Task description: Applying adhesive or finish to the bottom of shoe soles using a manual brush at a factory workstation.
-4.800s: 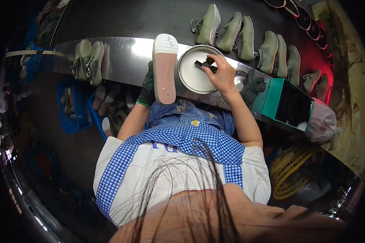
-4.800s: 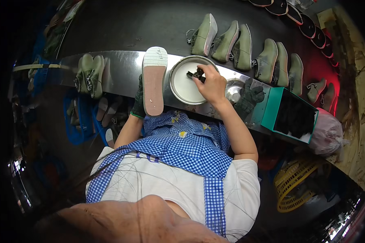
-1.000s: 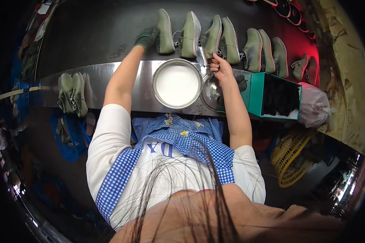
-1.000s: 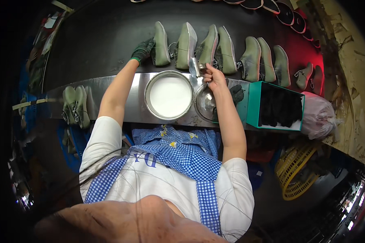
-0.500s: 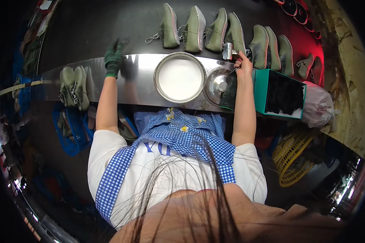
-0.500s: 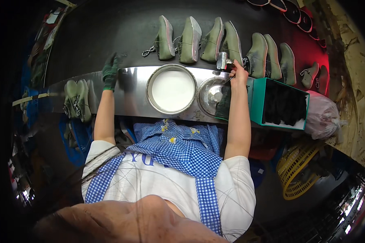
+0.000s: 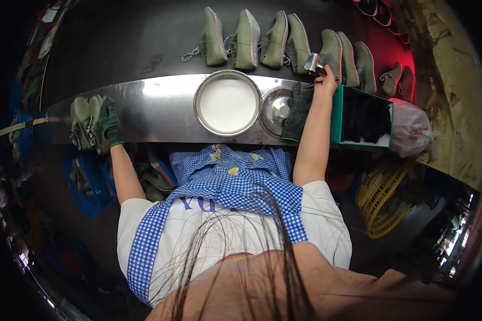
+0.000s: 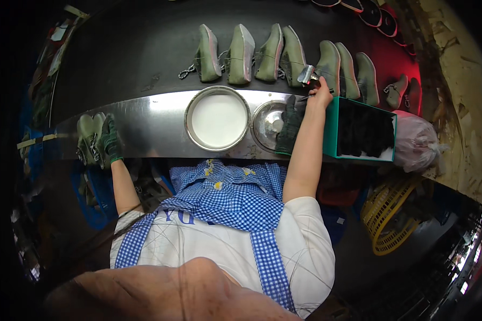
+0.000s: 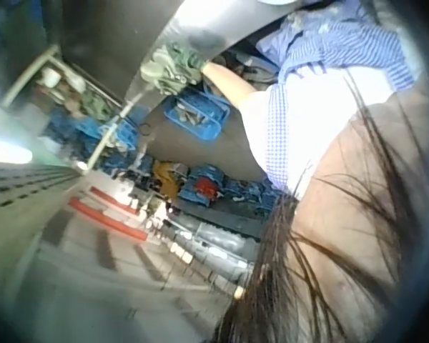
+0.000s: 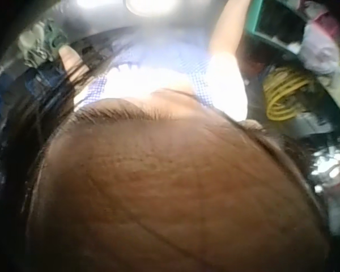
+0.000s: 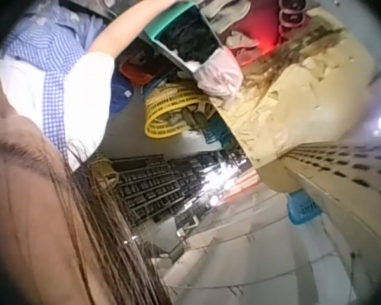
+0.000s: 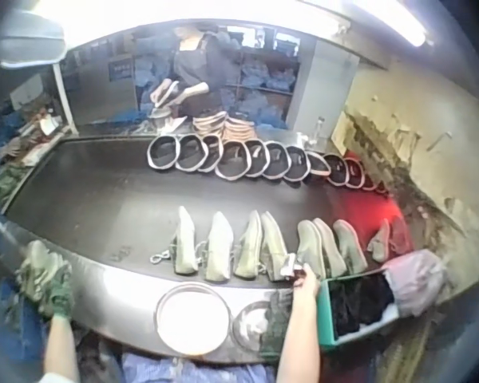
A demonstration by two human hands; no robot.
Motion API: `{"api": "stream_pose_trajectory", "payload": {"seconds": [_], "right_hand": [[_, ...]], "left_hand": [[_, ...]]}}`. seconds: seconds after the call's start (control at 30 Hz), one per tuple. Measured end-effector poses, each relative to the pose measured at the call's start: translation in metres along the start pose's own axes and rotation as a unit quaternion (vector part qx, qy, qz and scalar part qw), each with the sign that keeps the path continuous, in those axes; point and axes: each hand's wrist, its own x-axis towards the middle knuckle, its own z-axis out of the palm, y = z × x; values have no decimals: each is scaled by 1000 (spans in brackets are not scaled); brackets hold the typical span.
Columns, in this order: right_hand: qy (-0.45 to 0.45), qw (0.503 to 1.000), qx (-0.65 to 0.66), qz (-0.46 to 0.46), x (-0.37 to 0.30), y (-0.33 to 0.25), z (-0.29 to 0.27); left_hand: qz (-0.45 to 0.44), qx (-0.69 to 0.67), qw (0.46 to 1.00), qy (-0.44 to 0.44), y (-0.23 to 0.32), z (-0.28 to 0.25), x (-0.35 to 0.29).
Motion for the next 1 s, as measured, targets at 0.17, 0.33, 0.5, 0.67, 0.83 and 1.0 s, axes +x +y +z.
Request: {"api": "stream_pose_trajectory", "payload": {"seconds": [0.17,0.33,0.5,0.67,0.83,1.0], "right_hand": [[10,999,37,-31,10,-4,5],[4,996,80,-38,19,-10,8],[-52,993,95,50,-12,-6,1],[-106,976,115,150,-19,-6,11],[-160,947,129,246,-23,-12,12],[-203,908,150,335,-58,5,28]], "left_hand": [[-19,39,999,-18,0,-9,-13],[-43,102,994,-17,-12,-24,-3],[-61,580,778,233,5,-8,-22],[-102,536,832,104,-21,-40,0],[-12,549,830,93,-29,-72,9],[-80,533,839,81,-11,-62,-9]]}}
